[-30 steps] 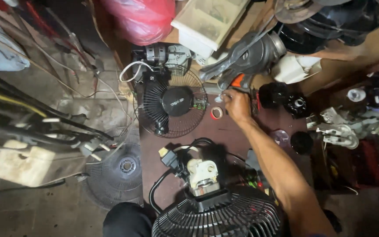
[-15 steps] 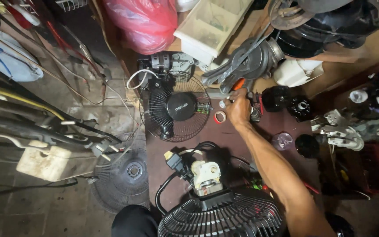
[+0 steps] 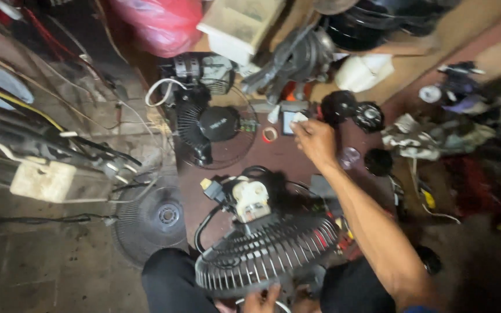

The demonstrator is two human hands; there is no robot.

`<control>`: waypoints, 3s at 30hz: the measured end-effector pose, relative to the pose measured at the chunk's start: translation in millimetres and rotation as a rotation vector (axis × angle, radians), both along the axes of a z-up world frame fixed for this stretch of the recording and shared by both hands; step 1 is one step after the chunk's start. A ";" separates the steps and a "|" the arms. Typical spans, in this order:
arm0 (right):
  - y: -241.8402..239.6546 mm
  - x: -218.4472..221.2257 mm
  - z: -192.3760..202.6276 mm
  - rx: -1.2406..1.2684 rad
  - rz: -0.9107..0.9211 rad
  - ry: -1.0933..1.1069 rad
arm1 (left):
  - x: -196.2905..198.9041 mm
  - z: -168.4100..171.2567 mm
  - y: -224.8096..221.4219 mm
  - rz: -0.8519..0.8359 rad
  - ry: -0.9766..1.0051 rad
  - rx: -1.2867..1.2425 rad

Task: Repairing a fan by applying a substance to the center of the cage and securing it with a screwdriver.

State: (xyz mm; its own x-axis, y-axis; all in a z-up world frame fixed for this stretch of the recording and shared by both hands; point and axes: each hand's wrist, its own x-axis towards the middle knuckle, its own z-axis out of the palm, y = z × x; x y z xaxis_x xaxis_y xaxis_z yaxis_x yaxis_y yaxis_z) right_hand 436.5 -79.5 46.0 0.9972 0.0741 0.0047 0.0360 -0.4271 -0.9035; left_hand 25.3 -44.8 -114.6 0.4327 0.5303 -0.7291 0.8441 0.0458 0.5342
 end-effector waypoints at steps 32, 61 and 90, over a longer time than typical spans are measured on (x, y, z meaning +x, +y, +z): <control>-145.4 -155.0 -89.9 -0.706 0.091 0.034 | -44.0 89.1 15.0 0.120 -0.333 -0.421; -198.6 -334.5 -45.1 -0.284 0.195 -0.670 | 28.2 168.6 -52.7 -0.240 -1.123 -0.349; -141.8 -321.7 -15.7 0.006 0.419 0.507 | -20.2 127.3 26.2 0.191 -0.617 -0.177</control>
State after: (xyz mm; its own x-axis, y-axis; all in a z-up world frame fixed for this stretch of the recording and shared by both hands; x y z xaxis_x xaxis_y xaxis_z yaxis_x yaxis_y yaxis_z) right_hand 114.8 -221.3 30.3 0.7626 0.4580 -0.4568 -0.2330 -0.4644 -0.8544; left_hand 5.1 -18.6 12.7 0.7085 0.5337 -0.4617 0.3551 0.2958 0.8868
